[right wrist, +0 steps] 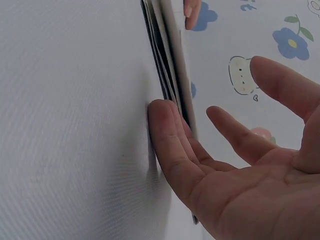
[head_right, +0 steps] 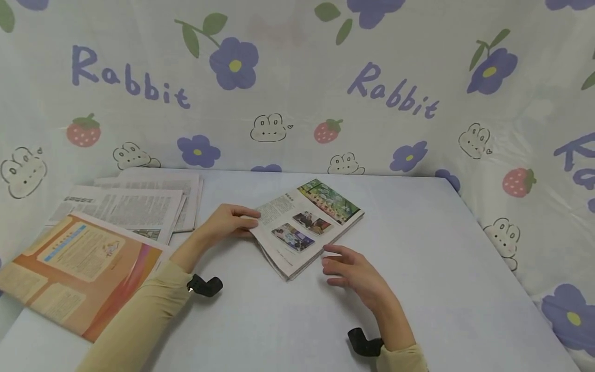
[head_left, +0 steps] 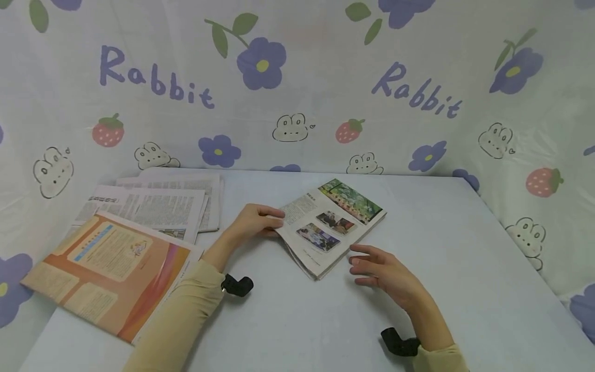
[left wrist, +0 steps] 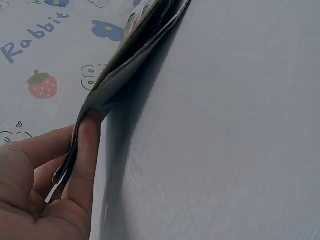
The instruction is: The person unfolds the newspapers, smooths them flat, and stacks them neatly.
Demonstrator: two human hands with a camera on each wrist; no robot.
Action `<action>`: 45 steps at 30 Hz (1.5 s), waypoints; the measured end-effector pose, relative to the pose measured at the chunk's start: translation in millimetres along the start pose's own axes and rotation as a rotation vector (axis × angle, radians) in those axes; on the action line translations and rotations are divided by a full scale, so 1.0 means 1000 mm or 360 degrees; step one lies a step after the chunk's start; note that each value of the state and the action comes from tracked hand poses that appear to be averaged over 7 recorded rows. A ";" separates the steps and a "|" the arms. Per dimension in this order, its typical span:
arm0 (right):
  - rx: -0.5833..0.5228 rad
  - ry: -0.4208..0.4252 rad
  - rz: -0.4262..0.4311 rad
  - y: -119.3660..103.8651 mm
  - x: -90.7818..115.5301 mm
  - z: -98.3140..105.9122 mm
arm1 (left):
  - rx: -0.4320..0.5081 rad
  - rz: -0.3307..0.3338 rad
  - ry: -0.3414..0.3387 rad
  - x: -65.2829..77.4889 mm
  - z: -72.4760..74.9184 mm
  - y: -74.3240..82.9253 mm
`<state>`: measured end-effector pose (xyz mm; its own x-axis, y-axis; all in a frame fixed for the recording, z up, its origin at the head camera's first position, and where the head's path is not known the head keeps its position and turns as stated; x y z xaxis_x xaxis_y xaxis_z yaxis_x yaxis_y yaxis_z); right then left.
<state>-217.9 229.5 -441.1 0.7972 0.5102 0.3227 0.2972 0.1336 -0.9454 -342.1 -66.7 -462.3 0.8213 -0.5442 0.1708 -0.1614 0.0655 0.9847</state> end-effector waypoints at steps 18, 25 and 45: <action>-0.0152 0.0123 0.0154 -0.005 0.000 -0.010 | 0.0745 -0.0111 0.0091 0.006 -0.033 0.001; -0.0229 0.0175 0.0171 -0.003 -0.003 -0.011 | 0.0736 -0.0097 0.0090 0.014 -0.045 0.003; 0.0046 0.0362 0.0077 -0.001 -0.003 -0.008 | 0.0017 0.0043 -0.0214 0.087 -0.060 -0.014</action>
<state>-215.9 221.3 -440.9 0.9092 0.3123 0.2755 0.2429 0.1396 -0.9599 -235.5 -65.2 -458.8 0.7361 -0.6495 0.1905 -0.1888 0.0732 0.9793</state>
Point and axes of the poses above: each hand's wrist, its own x-axis away from the middle knuckle, its own z-axis out of the back of the hand, y = z × x, the point moved 5 cm from there along -x, towards the middle knuckle, and after that the axes turned 14 degrees about -y, right-handed, at the moved point
